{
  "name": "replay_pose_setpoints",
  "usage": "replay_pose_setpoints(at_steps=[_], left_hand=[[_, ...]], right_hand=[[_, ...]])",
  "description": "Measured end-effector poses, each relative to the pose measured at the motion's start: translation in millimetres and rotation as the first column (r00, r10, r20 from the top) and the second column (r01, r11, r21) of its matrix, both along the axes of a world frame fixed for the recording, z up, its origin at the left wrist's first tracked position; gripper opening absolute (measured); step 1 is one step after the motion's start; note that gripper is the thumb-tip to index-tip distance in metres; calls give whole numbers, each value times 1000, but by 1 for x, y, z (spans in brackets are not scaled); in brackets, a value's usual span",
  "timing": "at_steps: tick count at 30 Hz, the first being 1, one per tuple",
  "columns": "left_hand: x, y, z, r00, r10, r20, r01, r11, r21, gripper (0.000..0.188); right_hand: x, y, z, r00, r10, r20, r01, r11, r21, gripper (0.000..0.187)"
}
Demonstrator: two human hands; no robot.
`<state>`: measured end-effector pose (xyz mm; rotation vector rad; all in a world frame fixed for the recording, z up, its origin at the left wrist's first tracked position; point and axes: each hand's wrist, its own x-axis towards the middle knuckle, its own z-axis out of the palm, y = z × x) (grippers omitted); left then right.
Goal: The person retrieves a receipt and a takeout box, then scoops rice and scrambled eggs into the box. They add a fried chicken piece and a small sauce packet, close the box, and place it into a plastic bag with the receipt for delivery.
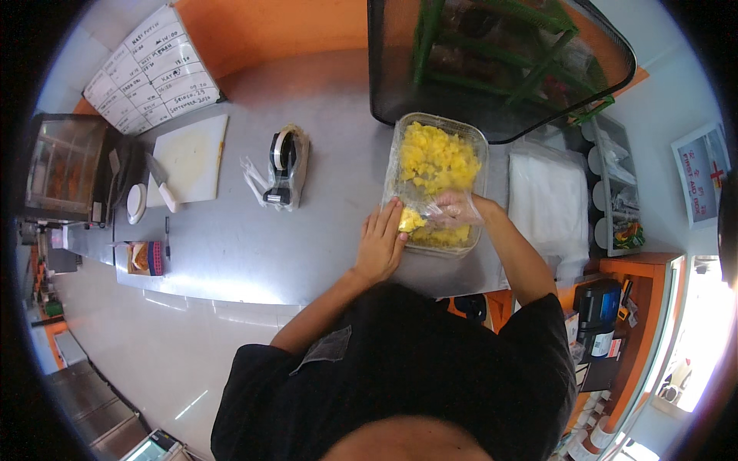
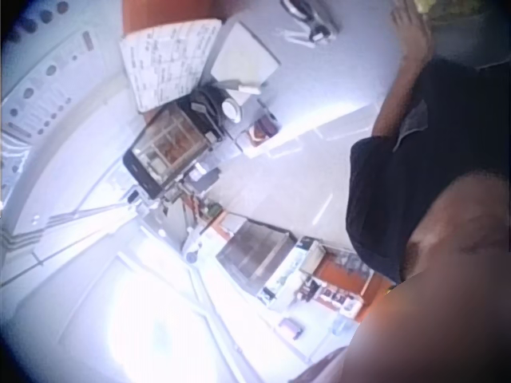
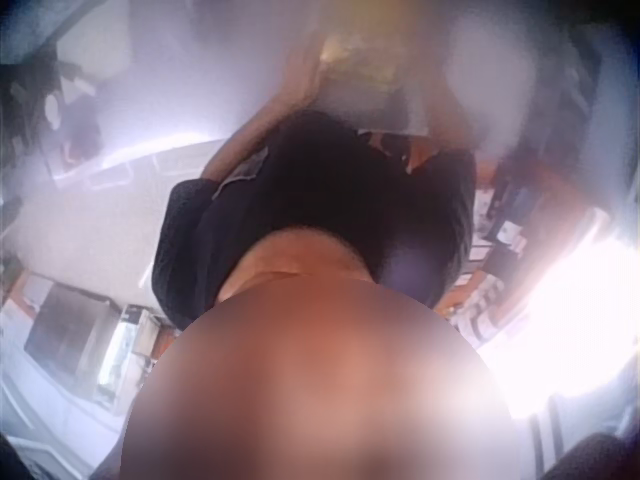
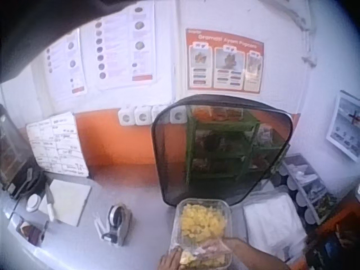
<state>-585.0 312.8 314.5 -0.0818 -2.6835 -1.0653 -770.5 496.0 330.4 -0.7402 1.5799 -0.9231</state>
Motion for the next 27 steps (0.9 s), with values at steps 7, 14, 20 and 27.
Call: replay_pose_setpoints(at_steps=[7,14,20,27], left_hand=[[2,-1,-1,1000,15,-19,-15,1000,1,54],[3,0,-6,1000,-14,-23,15,999,42,58],[3,5,-1,1000,-26,-11,26,1000,-17,70],[6,-2,-2,1000,-1,-6,0,999,-43,71]], right_hand=[[-2,18,18,956,-276,99,273,961,46,26],[-4,58,54,866,-487,112,476,872,112,22],[3,91,50,761,-610,221,628,778,-20,20],[20,73,72,661,-732,163,750,653,-107,22]])
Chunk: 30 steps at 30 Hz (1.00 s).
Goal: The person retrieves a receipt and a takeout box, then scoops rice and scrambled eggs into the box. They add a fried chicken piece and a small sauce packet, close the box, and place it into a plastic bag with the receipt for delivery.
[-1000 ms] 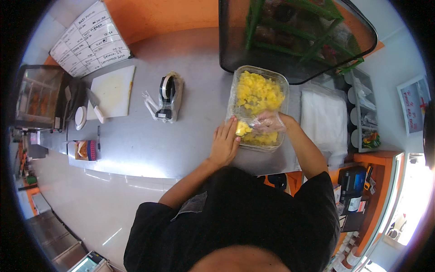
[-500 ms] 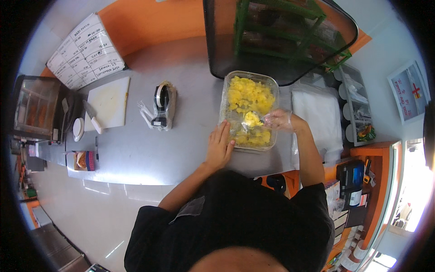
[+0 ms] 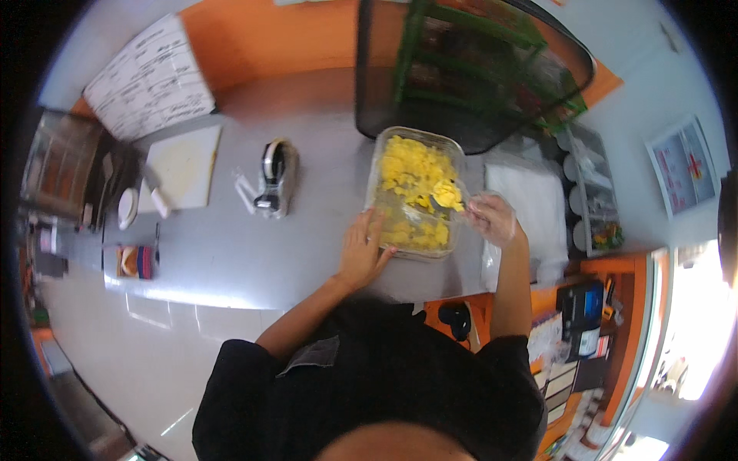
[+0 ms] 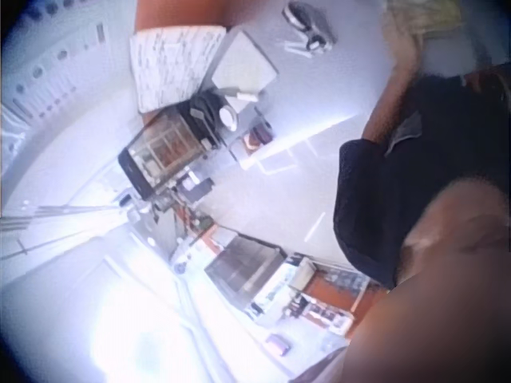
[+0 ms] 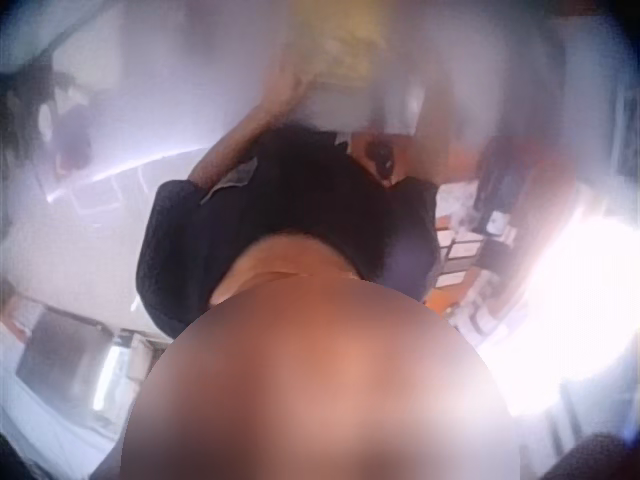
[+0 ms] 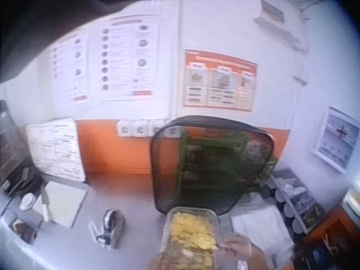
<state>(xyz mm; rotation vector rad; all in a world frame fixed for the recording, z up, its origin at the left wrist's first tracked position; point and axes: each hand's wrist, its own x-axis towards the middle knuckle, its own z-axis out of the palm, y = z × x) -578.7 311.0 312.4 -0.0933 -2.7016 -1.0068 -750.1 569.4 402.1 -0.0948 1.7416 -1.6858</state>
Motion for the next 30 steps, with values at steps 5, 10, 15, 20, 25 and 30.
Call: replay_pose_setpoints(at_steps=[5,10,15,20,25,30], left_hand=[[44,-32,16,1000,-18,-18,20,993,115,66],[101,-107,16,949,316,-28,-287,894,344,48],[165,-196,12,661,742,-109,-662,645,382,26],[250,-358,23,156,912,-379,-920,275,281,10],[327,-509,23,207,899,-386,-974,227,7,31],[360,-594,25,529,847,-59,-848,525,-74,51]], right_hand=[[46,-36,8,969,-150,-197,131,986,-104,14],[68,-128,9,1000,2,7,0,989,-150,15],[97,-258,5,904,383,-191,-419,885,-205,18],[153,-393,24,821,561,107,-526,815,-242,22],[215,-528,-13,766,622,162,-588,780,-213,23],[296,-640,-15,711,604,360,-559,796,-232,19]])
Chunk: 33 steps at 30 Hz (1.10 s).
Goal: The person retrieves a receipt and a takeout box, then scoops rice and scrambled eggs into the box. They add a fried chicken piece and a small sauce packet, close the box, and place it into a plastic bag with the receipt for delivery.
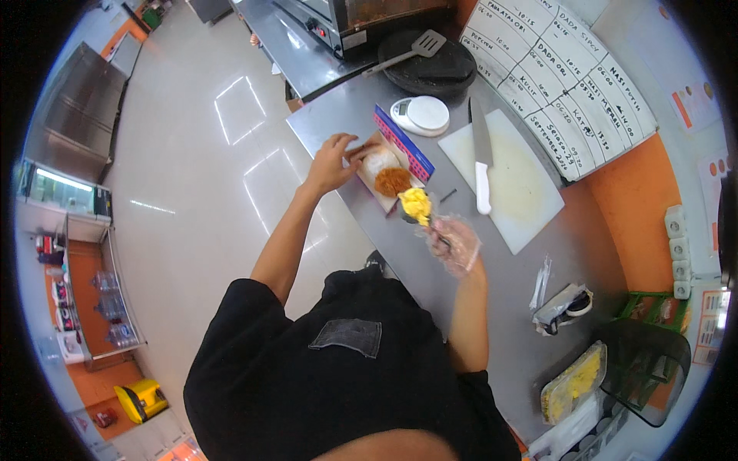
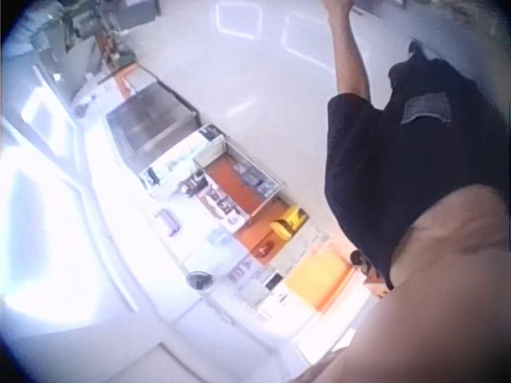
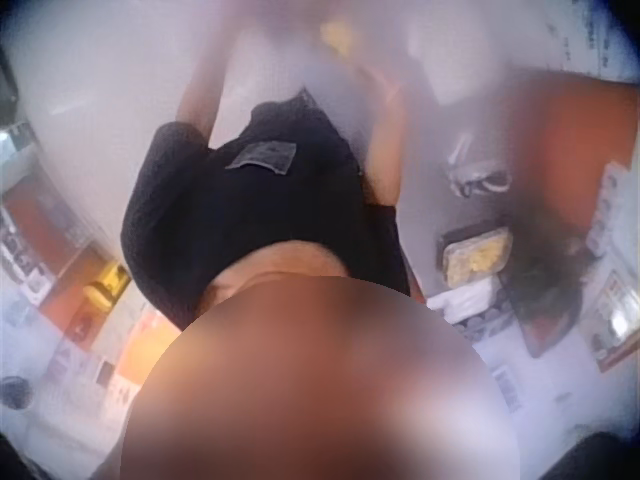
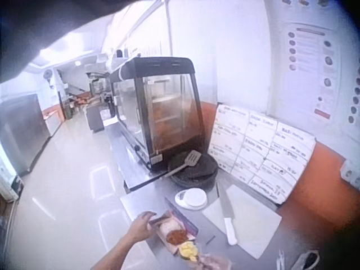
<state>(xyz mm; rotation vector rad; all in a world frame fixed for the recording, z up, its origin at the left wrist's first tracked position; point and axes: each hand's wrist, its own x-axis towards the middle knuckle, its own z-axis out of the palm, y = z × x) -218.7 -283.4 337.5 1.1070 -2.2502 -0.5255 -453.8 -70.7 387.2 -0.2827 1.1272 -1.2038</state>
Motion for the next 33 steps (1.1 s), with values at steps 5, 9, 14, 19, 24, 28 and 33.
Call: replay_pose_setpoints(at_steps=[5,9,14,19,24,28,33], left_hand=[[-10,-42,10,956,-246,159,216,959,183,45],[-11,-56,14,963,-196,183,156,964,215,40],[1,-65,11,975,-196,109,153,936,318,43],[3,-65,18,981,-193,34,163,901,402,47],[8,-71,7,960,-271,-68,279,908,313,53],[10,-75,8,937,-343,-68,344,870,354,59],[9,-77,21,923,-385,-1,342,820,458,62]], right_hand=[[33,-66,-20,998,55,-12,-55,997,-48,18],[47,-92,-27,988,59,-139,-61,998,-12,15],[58,-122,-52,834,90,-544,-167,982,-93,16],[80,-138,-69,171,-338,-926,-328,866,-377,16],[110,-129,-53,-249,-110,-962,-467,884,20,33],[112,-126,-59,-340,-86,-936,-405,912,64,39],[113,-123,-66,-298,-56,-953,-355,933,56,38]])
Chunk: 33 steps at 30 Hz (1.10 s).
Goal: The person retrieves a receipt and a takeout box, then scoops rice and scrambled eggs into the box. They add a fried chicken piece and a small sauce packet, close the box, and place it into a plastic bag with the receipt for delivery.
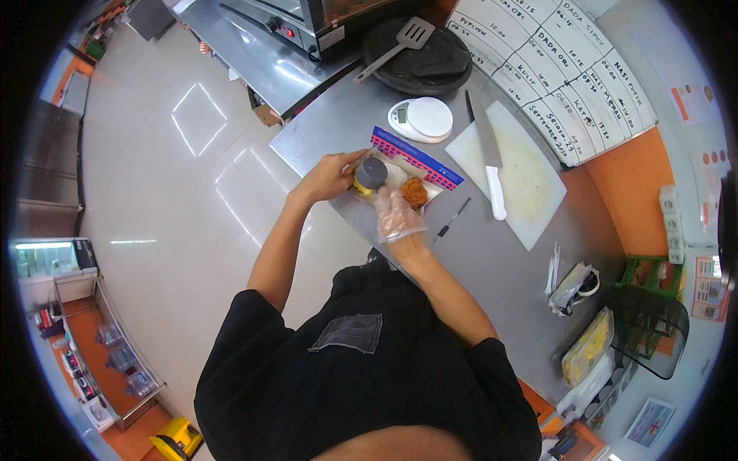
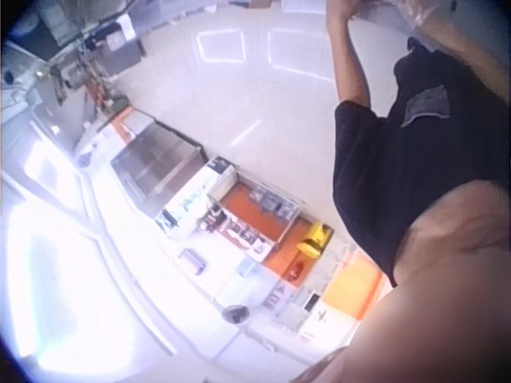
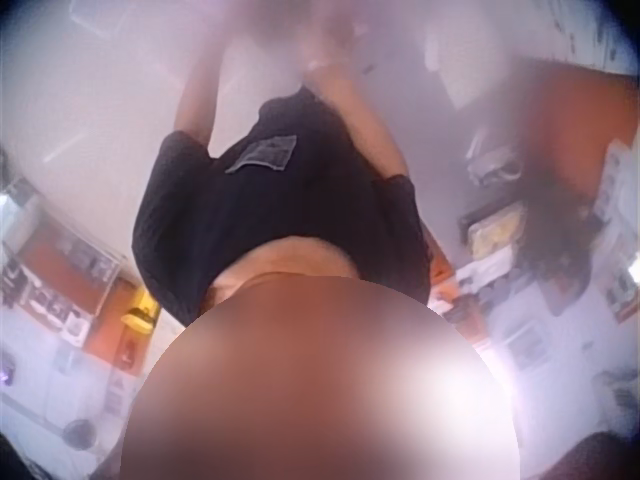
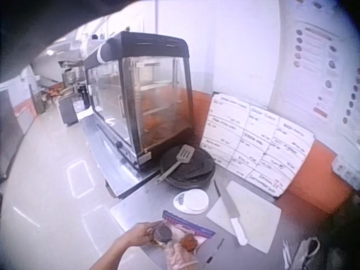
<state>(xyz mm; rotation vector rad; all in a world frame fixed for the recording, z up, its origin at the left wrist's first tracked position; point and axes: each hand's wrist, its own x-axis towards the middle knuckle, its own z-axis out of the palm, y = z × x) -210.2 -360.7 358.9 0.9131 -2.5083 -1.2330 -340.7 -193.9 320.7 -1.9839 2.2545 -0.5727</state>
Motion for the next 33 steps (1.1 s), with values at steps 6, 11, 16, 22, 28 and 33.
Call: replay_pose_setpoints(at_steps=[6,11,16,22,28,33], left_hand=[[7,-2,-6,999,-36,-1,36,999,-8,63],[7,1,-3,998,-60,6,59,998,35,63],[5,2,-5,996,-82,-28,83,996,36,63],[13,7,0,1000,-19,-6,19,991,135,60],[9,9,-4,1000,-12,-16,13,996,92,57],[8,11,-5,999,-43,-14,42,999,-27,55]], right_hand=[[0,10,17,999,-27,24,29,994,-102,41],[6,22,39,989,-126,81,116,987,113,37],[23,14,14,997,18,78,-20,1000,22,42],[15,21,33,975,-143,169,151,988,-38,33],[19,29,36,994,-69,85,55,986,157,41],[31,30,16,985,-76,157,54,989,140,41]])
